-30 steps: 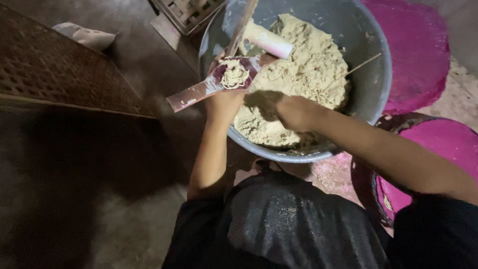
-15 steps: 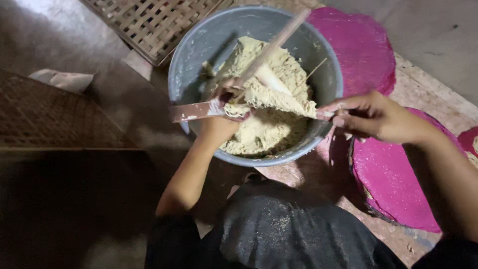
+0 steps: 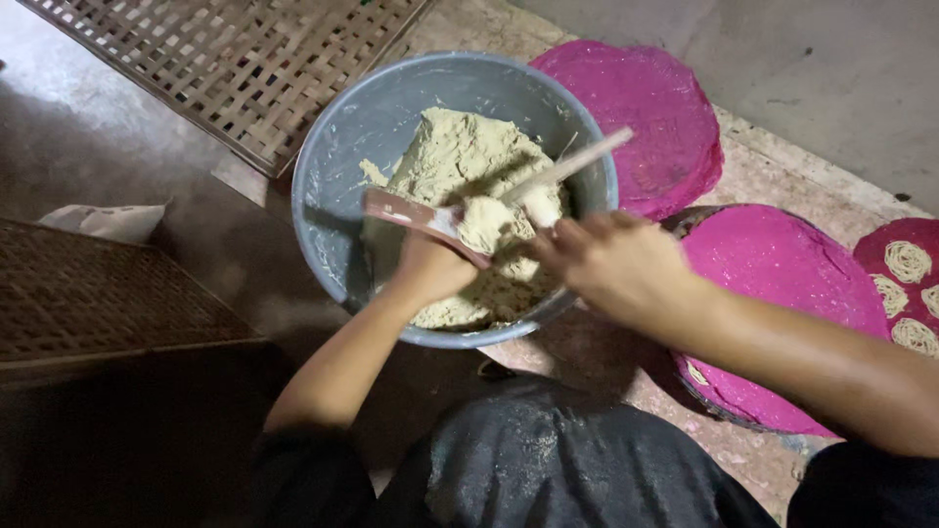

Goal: The person scoops dough from a large basin into a wooden hand press, then squeezes the press to extrude noodle strands in spiral nests onto round pink trays. After filling a tray, the person carries it to a steamer pot and places it inside to steam.

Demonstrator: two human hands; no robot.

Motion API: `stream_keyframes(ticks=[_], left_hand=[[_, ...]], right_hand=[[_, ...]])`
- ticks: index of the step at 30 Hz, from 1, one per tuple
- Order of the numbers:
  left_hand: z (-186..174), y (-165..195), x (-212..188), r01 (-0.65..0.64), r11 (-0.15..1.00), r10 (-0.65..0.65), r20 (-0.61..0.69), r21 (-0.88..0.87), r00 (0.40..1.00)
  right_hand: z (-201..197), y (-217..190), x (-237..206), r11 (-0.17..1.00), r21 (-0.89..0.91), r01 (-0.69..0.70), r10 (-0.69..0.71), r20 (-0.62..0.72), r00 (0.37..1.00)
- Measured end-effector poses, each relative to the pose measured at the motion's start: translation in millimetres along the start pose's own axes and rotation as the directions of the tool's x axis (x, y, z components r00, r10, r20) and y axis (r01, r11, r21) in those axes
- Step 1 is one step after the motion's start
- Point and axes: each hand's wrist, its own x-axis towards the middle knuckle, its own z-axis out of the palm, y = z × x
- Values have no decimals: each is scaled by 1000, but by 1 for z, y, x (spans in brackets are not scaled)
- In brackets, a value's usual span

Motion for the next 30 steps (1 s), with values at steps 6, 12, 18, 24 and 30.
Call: stream_keyframes(ticks=[6,12,18,24,30], left_hand=[[-6,2,16,84,970,-129,-190,-229,973],[-10,15,31,136,987,-154,-258,-85,954],[-22,13,39,-15,997,47,-400,81,915],[-12,14,43,279,960,-278,-213,-23,937],[-28,-7,28,80,971,-38,-186,224,982]], right_hand=[[6,7,-4,676,686,-270,401,-34,915],[113,-47,0,338,932,130,474,-288,832],[133,-13,-21,41,995,-86,485,55,873],[147,-31,2,394,919,-1,494,-211,843],[71,25,-8,542,704,-459,398,267,878]])
